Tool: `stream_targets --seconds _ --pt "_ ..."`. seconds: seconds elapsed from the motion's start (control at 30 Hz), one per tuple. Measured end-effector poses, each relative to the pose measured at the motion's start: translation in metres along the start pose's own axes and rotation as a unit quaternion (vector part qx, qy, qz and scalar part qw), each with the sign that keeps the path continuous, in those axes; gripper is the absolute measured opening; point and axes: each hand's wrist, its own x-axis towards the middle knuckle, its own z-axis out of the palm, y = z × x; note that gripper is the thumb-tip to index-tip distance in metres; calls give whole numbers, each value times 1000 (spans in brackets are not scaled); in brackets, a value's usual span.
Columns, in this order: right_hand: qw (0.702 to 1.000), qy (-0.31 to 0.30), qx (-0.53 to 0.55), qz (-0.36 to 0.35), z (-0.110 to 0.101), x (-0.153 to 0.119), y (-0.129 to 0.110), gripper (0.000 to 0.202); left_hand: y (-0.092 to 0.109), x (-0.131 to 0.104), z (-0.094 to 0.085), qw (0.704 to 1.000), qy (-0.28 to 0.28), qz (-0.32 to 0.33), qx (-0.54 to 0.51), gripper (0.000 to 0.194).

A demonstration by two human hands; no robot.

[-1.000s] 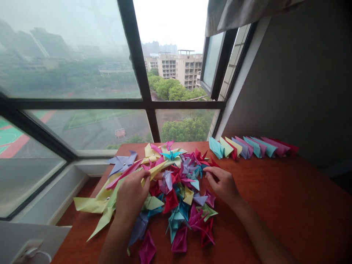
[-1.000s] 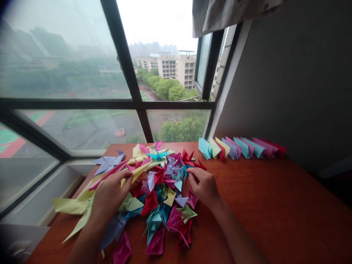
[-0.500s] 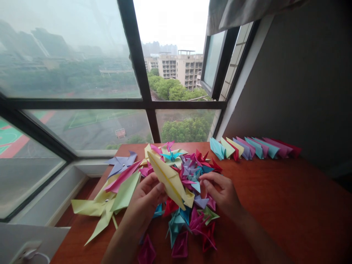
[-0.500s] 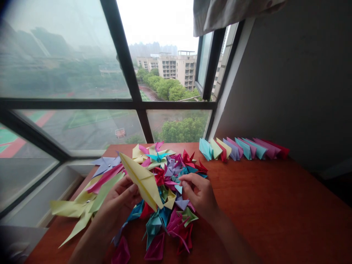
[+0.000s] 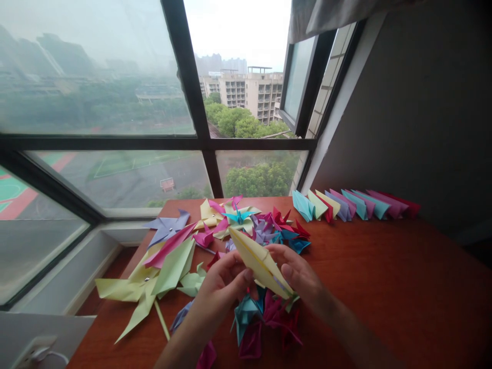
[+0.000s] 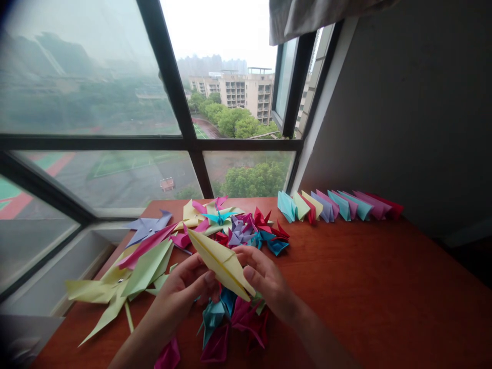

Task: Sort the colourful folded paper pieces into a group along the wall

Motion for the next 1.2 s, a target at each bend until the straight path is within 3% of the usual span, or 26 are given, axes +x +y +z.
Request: stream_targets --seconds 0.13,0.3,0.43,0.57,0.8,0.97,1.1,1.2 --pt "999 -25 33 12 -1 -1 -2 51 0 0 3 1000 -4 15 7 26" --pt "999 44 26 12 -1 -3 -4 39 -7 1 1 996 12 54 71 23" --pt "995 96 -31 15 -4 -3 -5 28 -4 -1 -2 990 61 63 109 35" --pt "979 128 -150 -44 -6 -2 -6 18 5 0 -4 990 87 67 85 35" --pt "938 93 -306 -131 -7 -3 -8 10 2 4 -5 984 127 67 101 18" --pt "922 84 -330 -183 -1 -2 -11 4 -4 3 2 984 93 73 136 12" --pt "909 94 -339 -223 1 -2 -14 10 -3 3 6 976 72 85 188 9" --pt "911 46 -350 -211 -2 -3 -14 14 -1 2 7 972 63 92 208 10"
